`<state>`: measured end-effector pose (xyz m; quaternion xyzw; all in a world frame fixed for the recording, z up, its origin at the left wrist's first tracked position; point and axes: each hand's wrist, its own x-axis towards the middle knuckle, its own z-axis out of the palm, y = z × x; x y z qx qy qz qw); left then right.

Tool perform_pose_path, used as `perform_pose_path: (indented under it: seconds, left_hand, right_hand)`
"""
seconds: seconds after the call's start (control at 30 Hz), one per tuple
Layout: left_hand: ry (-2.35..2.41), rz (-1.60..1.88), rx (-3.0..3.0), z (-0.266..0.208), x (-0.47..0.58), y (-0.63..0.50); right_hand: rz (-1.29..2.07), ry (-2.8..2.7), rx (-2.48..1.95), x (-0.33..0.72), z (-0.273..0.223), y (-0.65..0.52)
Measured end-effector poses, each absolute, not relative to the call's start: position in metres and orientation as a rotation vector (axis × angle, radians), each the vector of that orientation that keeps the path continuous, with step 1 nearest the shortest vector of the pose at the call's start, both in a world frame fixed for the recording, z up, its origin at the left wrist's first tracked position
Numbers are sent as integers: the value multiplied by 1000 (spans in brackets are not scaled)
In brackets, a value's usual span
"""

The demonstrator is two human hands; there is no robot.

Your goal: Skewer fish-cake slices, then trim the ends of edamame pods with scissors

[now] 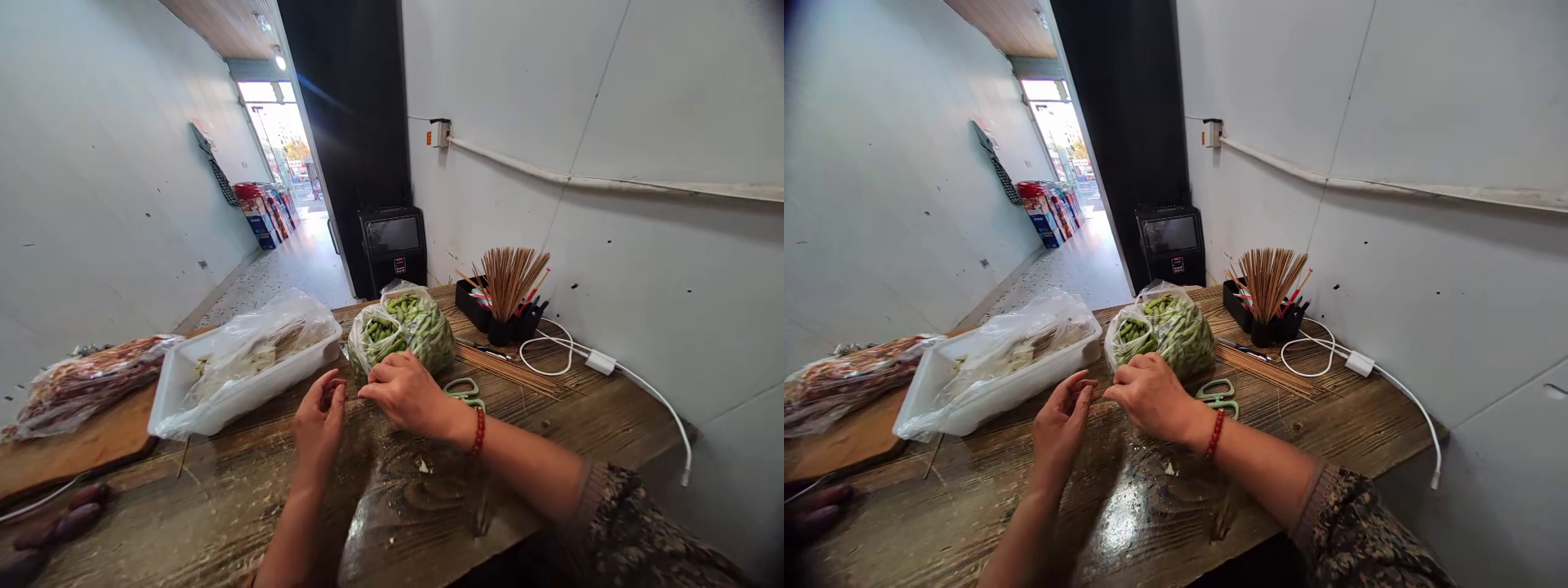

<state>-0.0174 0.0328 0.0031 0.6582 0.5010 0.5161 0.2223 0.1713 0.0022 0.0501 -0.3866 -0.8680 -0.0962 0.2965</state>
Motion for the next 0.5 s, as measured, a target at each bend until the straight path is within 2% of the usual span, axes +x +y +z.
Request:
perform_pose_path:
  seconds: [0.2,0.5]
  left_hand:
    - [1193,1474,2524,17,-2,16]
    - [1105,1183,3061,26,28,12]
  right_hand:
    - [-137,-2245,-922,190,46,-22]
    - [225,-1852,-981,211,23,-44]
